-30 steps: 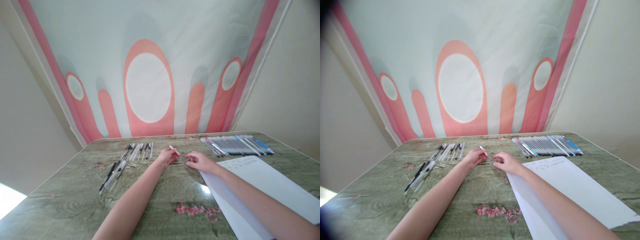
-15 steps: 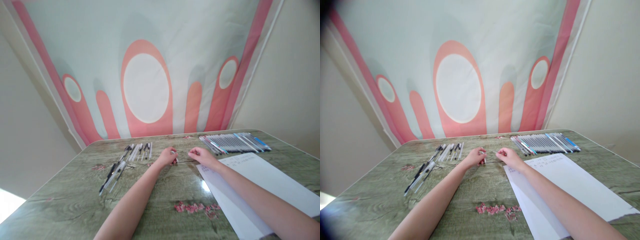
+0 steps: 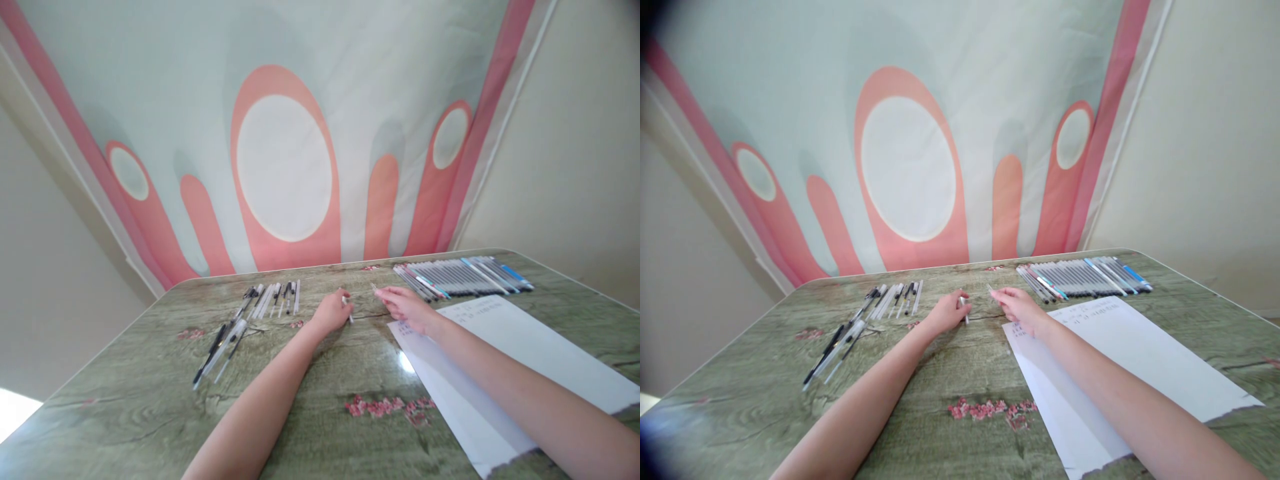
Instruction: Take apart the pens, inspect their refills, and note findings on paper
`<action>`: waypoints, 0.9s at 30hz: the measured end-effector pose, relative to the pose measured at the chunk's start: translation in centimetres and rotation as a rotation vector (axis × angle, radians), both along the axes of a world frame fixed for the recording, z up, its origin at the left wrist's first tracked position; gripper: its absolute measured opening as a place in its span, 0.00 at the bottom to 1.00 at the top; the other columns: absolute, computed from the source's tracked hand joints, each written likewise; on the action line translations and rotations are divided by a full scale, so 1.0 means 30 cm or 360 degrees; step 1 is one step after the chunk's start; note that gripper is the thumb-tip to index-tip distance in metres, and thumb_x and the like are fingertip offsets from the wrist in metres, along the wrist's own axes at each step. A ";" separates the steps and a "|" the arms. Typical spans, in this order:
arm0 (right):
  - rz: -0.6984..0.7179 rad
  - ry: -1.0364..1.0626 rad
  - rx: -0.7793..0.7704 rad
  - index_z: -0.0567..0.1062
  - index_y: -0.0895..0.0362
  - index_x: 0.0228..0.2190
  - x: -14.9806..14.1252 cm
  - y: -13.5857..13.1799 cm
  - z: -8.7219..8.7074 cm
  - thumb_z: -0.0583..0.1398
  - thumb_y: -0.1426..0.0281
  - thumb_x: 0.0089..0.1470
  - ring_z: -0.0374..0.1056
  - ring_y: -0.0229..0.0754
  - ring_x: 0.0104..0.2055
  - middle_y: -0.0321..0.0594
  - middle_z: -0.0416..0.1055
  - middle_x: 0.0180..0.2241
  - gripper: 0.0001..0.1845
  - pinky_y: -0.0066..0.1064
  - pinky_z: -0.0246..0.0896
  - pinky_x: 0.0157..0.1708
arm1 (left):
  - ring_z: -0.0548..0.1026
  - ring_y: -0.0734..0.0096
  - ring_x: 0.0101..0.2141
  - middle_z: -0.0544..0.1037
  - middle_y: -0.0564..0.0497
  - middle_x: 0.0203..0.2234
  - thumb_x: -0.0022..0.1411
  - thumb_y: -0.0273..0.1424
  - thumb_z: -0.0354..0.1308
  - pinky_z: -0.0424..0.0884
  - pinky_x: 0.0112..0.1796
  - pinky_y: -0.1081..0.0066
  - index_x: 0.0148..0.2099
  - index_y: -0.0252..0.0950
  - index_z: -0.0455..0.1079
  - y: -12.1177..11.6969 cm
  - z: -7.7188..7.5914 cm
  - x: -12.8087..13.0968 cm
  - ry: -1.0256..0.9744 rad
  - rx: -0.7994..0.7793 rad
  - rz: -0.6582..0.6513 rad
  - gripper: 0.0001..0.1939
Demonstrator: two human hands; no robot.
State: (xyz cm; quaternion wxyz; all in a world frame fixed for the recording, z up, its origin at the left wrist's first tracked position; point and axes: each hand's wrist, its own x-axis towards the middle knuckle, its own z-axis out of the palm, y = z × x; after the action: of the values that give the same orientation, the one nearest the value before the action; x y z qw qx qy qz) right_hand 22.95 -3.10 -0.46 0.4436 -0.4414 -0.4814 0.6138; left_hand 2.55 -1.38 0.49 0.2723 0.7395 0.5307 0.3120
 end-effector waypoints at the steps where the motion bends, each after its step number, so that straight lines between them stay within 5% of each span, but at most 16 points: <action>1: 0.0029 0.0075 -0.0039 0.67 0.58 0.25 0.002 0.000 0.006 0.61 0.59 0.41 0.38 0.24 0.12 0.25 0.54 0.16 0.15 0.20 0.28 0.10 | 0.67 0.69 0.23 0.66 0.54 0.14 0.47 0.31 0.58 0.61 0.32 0.73 0.35 0.36 0.69 -0.003 0.009 0.001 -0.0041 0.0021 0.0025 0.10; 6: 0.0152 0.0303 -0.0202 0.66 0.58 0.23 -0.007 -0.013 0.032 0.61 0.63 0.43 0.38 0.24 0.12 0.28 0.57 0.18 0.12 0.20 0.29 0.09 | 0.67 0.73 0.24 0.70 0.53 0.20 0.47 0.34 0.59 0.62 0.31 0.74 0.38 0.35 0.68 -0.036 0.051 0.052 -0.0473 0.0032 -0.0036 0.14; 12: 0.0296 0.0420 -0.0307 0.67 0.57 0.26 -0.031 -0.042 0.057 0.59 0.66 0.45 0.39 0.24 0.12 0.29 0.61 0.20 0.08 0.18 0.30 0.08 | 0.70 0.71 0.31 0.74 0.47 0.28 0.48 0.36 0.59 0.64 0.36 0.74 0.35 0.33 0.69 -0.074 0.037 0.134 -0.0925 -0.0147 -0.0292 0.13; 18: 0.0301 0.0619 -0.0531 0.69 0.60 0.30 -0.015 -0.018 0.057 0.51 0.61 0.52 0.51 0.27 0.13 0.36 0.66 0.22 0.15 0.18 0.44 0.07 | 0.72 0.72 0.30 0.74 0.47 0.28 0.48 0.34 0.60 0.67 0.32 0.72 0.32 0.32 0.66 -0.062 0.034 0.132 -0.1224 -0.0231 -0.0054 0.11; 22: 0.0096 0.0656 -0.0461 0.69 0.59 0.32 0.011 0.005 0.040 0.50 0.80 0.47 0.67 0.33 0.29 0.40 0.69 0.30 0.12 0.23 0.65 0.25 | 0.73 0.68 0.30 0.74 0.46 0.27 0.47 0.32 0.60 0.69 0.28 0.71 0.31 0.33 0.64 -0.063 0.040 0.139 -0.1395 -0.0373 -0.0081 0.11; 27: 0.0065 0.0654 -0.0219 0.69 0.59 0.34 0.030 0.008 0.044 0.51 0.88 0.40 0.67 0.33 0.41 0.41 0.69 0.37 0.20 0.24 0.63 0.43 | 0.72 0.70 0.27 0.74 0.47 0.24 0.47 0.32 0.60 0.66 0.25 0.75 0.31 0.32 0.66 -0.084 0.015 0.159 -0.1178 -0.0360 -0.0210 0.10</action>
State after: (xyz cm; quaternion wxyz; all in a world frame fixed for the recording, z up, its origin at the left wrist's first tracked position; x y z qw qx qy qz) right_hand 23.86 -2.87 0.87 0.4887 -0.3263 -0.3466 0.7312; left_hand 7.31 -3.89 0.95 0.5446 0.5748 0.3790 0.4790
